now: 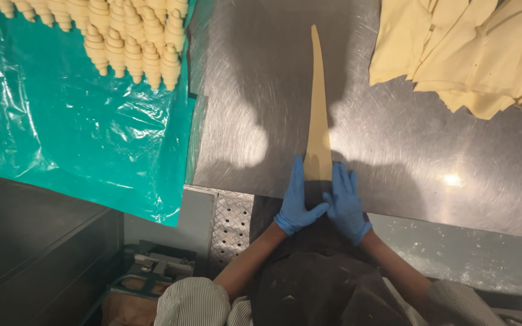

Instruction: Rolling triangular pieces of dough into croissant shapes and placing them on a tray.

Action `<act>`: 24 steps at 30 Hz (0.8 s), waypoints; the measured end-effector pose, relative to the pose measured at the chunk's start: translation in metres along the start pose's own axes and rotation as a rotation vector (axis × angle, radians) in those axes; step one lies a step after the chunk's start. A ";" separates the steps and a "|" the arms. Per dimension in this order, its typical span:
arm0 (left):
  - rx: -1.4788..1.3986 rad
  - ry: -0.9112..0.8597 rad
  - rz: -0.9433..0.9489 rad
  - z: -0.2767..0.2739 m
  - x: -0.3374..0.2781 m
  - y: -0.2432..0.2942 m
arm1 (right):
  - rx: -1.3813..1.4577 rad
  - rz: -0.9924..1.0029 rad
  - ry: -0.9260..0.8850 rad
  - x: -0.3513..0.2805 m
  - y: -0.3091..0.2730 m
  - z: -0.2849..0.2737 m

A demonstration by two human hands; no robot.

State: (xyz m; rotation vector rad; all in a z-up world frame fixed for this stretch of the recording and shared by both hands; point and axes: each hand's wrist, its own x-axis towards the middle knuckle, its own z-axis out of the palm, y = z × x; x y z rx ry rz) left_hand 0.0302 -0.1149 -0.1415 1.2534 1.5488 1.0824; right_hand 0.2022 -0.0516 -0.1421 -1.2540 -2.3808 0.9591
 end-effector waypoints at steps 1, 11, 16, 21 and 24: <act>-0.003 0.000 -0.003 0.003 -0.002 -0.001 | -0.001 0.002 -0.003 -0.003 0.000 0.002; 0.097 -0.040 0.052 0.007 -0.013 -0.011 | -0.148 -0.033 -0.080 -0.003 0.001 -0.004; 0.131 -0.098 0.054 -0.003 -0.012 -0.010 | -0.272 -0.134 -0.111 -0.005 0.004 -0.001; 0.615 -0.163 0.200 -0.009 -0.031 -0.018 | -0.310 -0.087 -0.210 -0.017 0.011 -0.007; 0.733 -0.230 0.221 -0.005 -0.041 -0.024 | -0.425 -0.141 -0.330 -0.044 0.032 0.022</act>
